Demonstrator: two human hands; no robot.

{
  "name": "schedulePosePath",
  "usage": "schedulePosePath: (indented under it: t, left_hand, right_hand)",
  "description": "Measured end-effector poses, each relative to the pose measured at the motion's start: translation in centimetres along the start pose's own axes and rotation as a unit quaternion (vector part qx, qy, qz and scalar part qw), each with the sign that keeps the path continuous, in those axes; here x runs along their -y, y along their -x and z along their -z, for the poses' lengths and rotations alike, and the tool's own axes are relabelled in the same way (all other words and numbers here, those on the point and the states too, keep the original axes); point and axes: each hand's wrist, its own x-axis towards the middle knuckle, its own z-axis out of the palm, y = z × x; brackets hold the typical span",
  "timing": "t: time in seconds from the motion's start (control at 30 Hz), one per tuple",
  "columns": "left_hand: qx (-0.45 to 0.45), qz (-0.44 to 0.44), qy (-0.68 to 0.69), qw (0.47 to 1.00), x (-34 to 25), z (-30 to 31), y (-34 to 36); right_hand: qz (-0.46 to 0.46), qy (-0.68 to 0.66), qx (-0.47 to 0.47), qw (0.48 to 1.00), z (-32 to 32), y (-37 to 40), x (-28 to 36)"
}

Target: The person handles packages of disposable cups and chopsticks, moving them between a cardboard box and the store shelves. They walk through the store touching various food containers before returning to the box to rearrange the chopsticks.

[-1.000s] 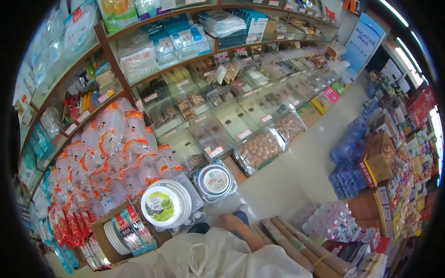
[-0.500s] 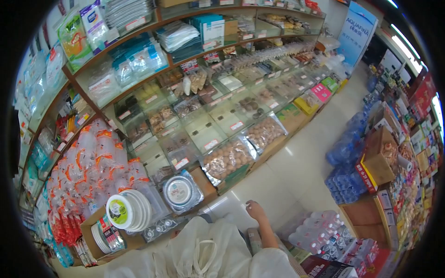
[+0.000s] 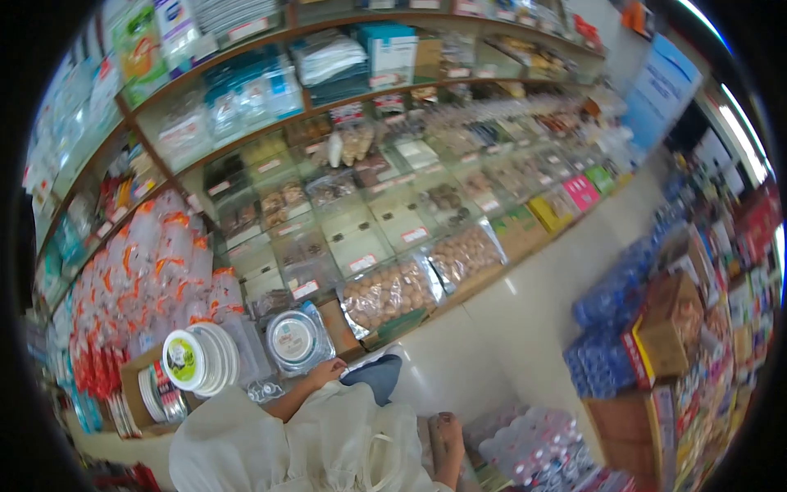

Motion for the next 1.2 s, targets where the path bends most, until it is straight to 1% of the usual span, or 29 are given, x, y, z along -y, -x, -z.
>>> schedulePosePath:
  t: [0.07, 0.1, 0.17, 0.23, 0.27, 0.3, 0.33, 0.37, 0.4, 0.47, 0.57, 0.6, 0.67, 0.7, 0.73, 0.77, 0.8, 0.83, 0.9, 0.93, 1.03, 1.1, 1.13, 1.2]
  left_hand:
    - [0.004, 0.009, -0.043, 0.999, -0.3, -0.3, -0.8]
    - [-0.021, -0.027, -0.057, 0.998, 1.9, -1.2, -1.5]
    - [-0.035, 0.063, -0.136, 0.988, 5.6, -2.7, -2.5]
    - [0.036, 0.072, -0.285, 0.955, 7.0, -3.5, -3.0]
    - [0.04, 0.103, -0.241, 0.964, 9.0, -4.3, -3.4]
    - [0.049, 0.145, -0.188, 0.97, 13.0, -6.7, -3.1]
    - [0.057, 0.243, -0.21, 0.945, 18.8, -9.3, -3.5]
    - [0.023, 0.283, -0.152, 0.947, 15.8, -9.2, -2.6]
    - [-0.012, 0.317, -0.099, 0.943, 12.9, -8.7, -1.8]
    - [0.005, 0.288, -0.093, 0.953, 11.0, -9.1, -1.2]
    - [0.007, 0.256, -0.112, 0.96, 7.6, -9.2, -2.2]
    - [0.004, 0.251, -0.12, 0.961, 6.5, -9.2, -3.0]
    - [0.006, 0.22, -0.091, 0.971, 5.6, -9.1, -4.9]
    - [-0.048, 0.279, -0.013, 0.959, 6.3, -10.2, -6.3]
    - [-0.103, 0.335, 0.064, 0.934, 6.6, -11.2, -7.4]
    - [-0.168, 0.351, 0.173, 0.905, 4.8, -11.3, -7.6]
    - [-0.234, 0.356, 0.277, 0.861, 2.8, -10.9, -7.0]
    - [-0.262, 0.37, 0.336, 0.825, 2.8, -11.8, -6.3]
    - [-0.313, 0.383, 0.447, 0.745, 2.5, -13.9, -5.2]
    - [-0.329, 0.397, 0.469, 0.717, 3.0, -15.6, -4.5]
    - [-0.358, 0.444, 0.513, 0.642, 3.8, -22.0, -0.3]
    - [-0.361, 0.49, 0.499, 0.617, 1.8, -24.7, 2.3]
    - [-0.363, 0.508, 0.491, 0.607, -0.1, -25.7, 3.2]
    - [-0.371, 0.528, 0.48, 0.594, -5.1, -26.8, 4.1]
  right_hand:
    - [0.034, 0.004, 0.012, 0.999, 1.3, -2.6, 1.7]
    - [0.099, 0.045, -0.008, 0.994, 1.5, -5.3, 0.7]
    - [0.112, 0.037, 0.001, 0.993, 3.3, -7.7, 5.5]
    - [0.119, 0.025, 0.018, 0.992, 4.6, -10.1, 9.5]
    - [0.15, 0.049, 0.032, 0.987, 5.1, -11.8, 12.1]
    - [0.174, 0.079, 0.058, 0.98, 5.5, -12.9, 14.9]
    - [0.202, 0.105, 0.09, 0.97, 5.6, -14.2, 16.8]
    - [0.214, 0.132, 0.136, 0.958, 5.5, -16.4, 18.4]
    - [0.262, 0.164, 0.148, 0.94, 5.2, -18.1, 20.5]
    - [0.345, 0.219, 0.157, 0.899, 4.6, -19.4, 25.9]
    - [0.483, 0.294, 0.148, 0.811, 2.3, -22.7, 31.6]
    - [0.49, 0.297, 0.151, 0.805, 1.3, -23.5, 33.1]
    - [0.498, 0.306, 0.179, 0.792, -1.0, -23.8, 34.2]
    - [0.495, 0.341, 0.198, 0.774, -2.0, -24.2, 34.1]
    - [0.494, 0.351, 0.222, 0.764, -2.9, -24.3, 33.9]
    - [0.495, 0.36, 0.243, 0.752, -3.7, -24.6, 33.6]
    - [0.497, 0.37, 0.261, 0.741, -4.3, -25.0, 33.2]
    - [0.514, 0.362, 0.266, 0.731, -4.8, -25.3, 32.7]
    - [0.522, 0.345, 0.319, 0.712, -5.0, -26.3, 32.2]
    - [0.523, 0.335, 0.343, 0.705, -4.9, -27.0, 31.6]
    - [0.566, 0.331, 0.369, 0.66, -4.8, -30.6, 29.2]
    - [0.586, 0.3, 0.388, 0.645, -4.3, -31.8, 29.0]
    - [0.595, 0.285, 0.397, 0.638, -3.7, -32.4, 29.0]
    - [0.585, 0.272, 0.414, 0.642, -2.8, -33.2, 28.9]
